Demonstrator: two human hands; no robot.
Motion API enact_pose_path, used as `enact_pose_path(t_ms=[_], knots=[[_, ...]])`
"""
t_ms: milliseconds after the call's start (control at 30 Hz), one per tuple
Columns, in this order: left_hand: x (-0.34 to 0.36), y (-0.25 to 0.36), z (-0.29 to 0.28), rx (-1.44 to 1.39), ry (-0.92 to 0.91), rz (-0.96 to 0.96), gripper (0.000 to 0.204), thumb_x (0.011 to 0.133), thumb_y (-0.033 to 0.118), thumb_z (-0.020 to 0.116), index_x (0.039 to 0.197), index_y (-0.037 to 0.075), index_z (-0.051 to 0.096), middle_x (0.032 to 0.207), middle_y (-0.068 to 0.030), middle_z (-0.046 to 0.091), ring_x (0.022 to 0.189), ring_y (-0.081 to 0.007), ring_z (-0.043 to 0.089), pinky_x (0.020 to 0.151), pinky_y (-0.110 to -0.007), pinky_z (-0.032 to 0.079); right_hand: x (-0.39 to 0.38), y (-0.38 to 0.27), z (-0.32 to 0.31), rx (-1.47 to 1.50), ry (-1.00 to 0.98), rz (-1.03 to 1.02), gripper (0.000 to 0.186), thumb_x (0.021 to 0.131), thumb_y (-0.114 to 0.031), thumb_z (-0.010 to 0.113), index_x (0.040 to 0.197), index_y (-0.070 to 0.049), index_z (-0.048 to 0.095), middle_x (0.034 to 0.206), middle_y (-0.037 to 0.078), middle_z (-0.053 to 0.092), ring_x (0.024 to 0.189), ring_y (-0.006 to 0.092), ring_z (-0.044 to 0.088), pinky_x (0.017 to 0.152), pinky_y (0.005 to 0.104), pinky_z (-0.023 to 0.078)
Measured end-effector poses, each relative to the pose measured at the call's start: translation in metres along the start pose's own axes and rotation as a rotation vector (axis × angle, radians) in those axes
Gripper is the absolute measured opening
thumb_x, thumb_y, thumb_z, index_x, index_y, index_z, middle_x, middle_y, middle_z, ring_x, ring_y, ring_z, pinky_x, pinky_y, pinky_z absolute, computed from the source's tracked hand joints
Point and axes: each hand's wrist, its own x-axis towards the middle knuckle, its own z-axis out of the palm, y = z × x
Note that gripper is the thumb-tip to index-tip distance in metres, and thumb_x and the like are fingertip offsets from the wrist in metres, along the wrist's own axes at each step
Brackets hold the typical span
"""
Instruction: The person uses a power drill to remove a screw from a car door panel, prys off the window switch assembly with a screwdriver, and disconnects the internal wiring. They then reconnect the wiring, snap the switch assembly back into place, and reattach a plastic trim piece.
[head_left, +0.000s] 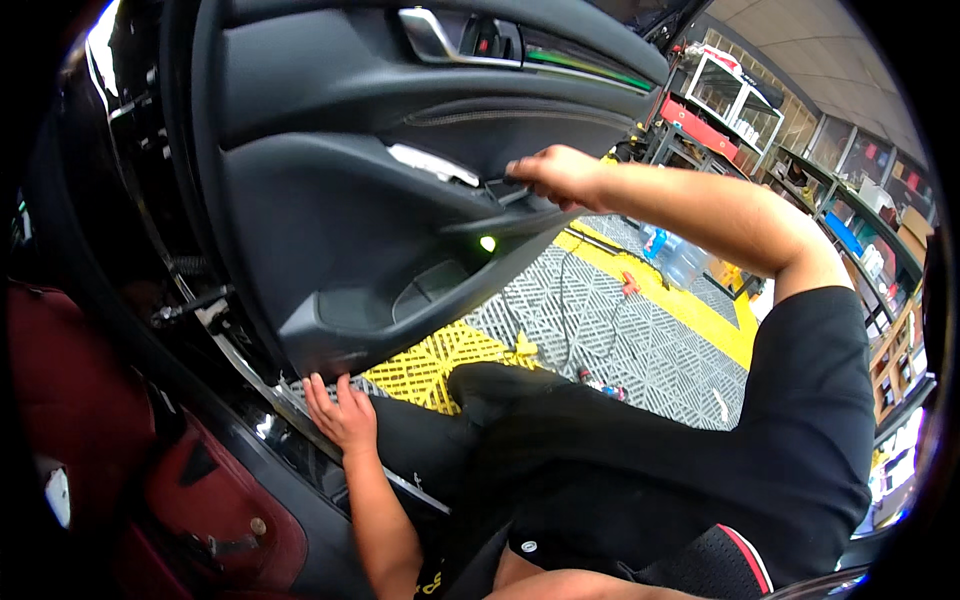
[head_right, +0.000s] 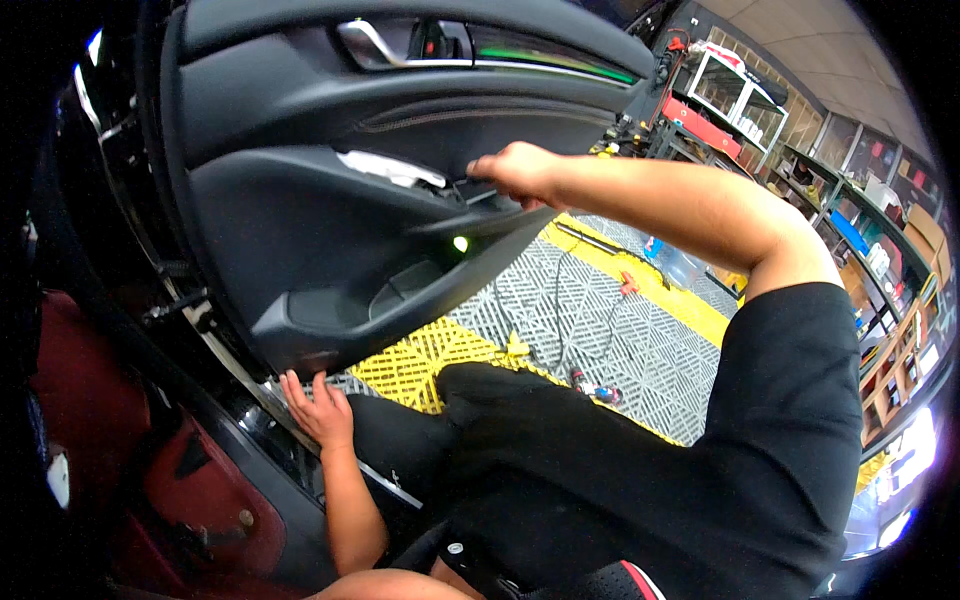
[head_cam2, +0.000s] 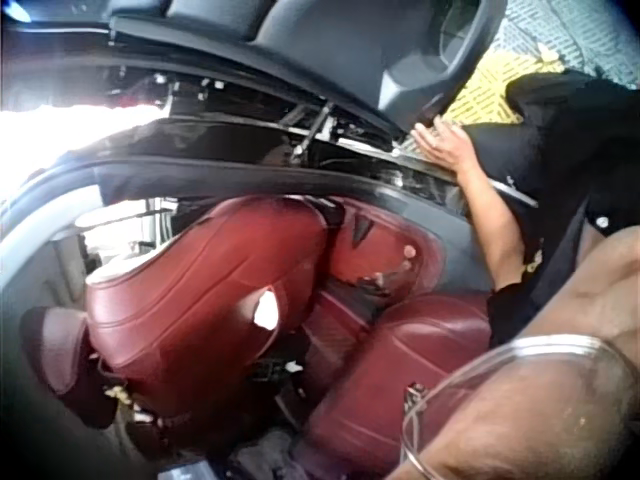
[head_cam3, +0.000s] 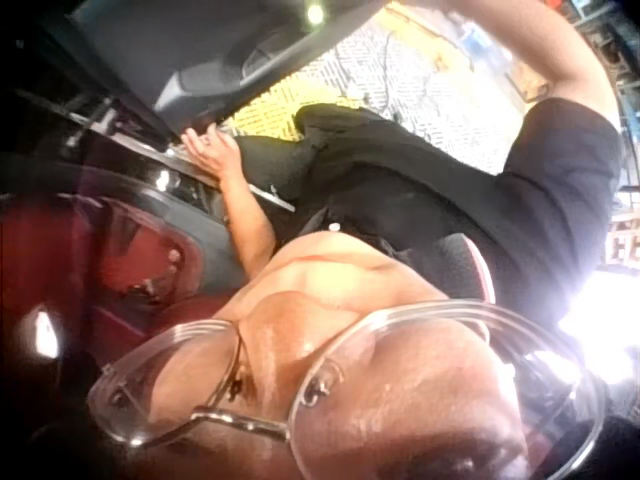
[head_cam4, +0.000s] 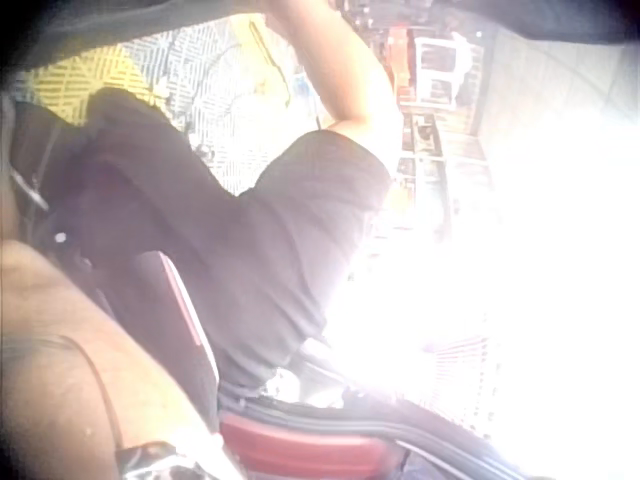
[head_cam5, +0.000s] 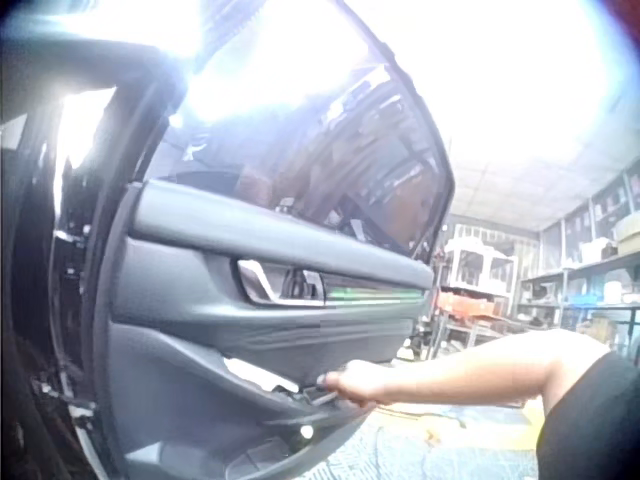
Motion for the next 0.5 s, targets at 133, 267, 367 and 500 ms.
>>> enact_pose_path(t_ms=[133,267,367,500], knots=[[0.002,-0.002,-0.001,0.034,0.009,0.008,0.023,0.090,0.008,0.068,0.112,0.010,0.071,0.152,-0.0178,0.042,0.141,-0.0437,0.046,0.109,-0.054,0.047,-0.011,0.007,-0.002,-0.825,0.170,-0.663,0.042,0.096,-0.042,0.065,0.103,-0.001,0.061,0.084,0.020,0.071,0.080,0.0332,0.073,0.068,0.0461,0.057],[0.002,-0.001,-0.001,0.043,0.008,0.010,0.023,0.090,0.008,0.068,0.112,0.010,0.071,0.152,-0.0179,0.043,0.141,-0.0432,0.046,0.109,-0.054,0.047,-0.004,-0.013,0.006,-0.358,0.038,-0.290,0.033,0.098,-0.034,0.062,0.096,-0.002,0.059,0.077,0.015,0.067,0.065,0.0280,0.067,0.060,0.0437,0.054],[0.001,0.005,0.002,0.017,0.007,0.015,0.023,0.090,0.008,0.068,0.113,0.010,0.071,0.152,-0.0179,0.043,0.141,-0.0432,0.047,0.108,-0.054,0.047,0.013,0.007,0.002,0.698,-0.127,0.294,0.049,0.100,-0.048,0.057,0.092,0.000,0.065,0.070,0.007,0.058,0.053,0.0149,0.054,0.041,0.0318,0.038],[0.001,-0.006,-0.002,0.043,0.009,0.001,0.023,0.090,0.008,0.068,0.112,0.010,0.070,0.151,-0.0180,0.044,0.141,-0.0432,0.047,0.107,-0.054,0.047,-0.020,-0.010,0.007,-0.563,0.156,-0.479,0.045,0.092,-0.043,0.067,0.103,0.001,0.064,0.082,0.020,0.071,0.085,0.0368,0.073,0.075,0.0488,0.057]])
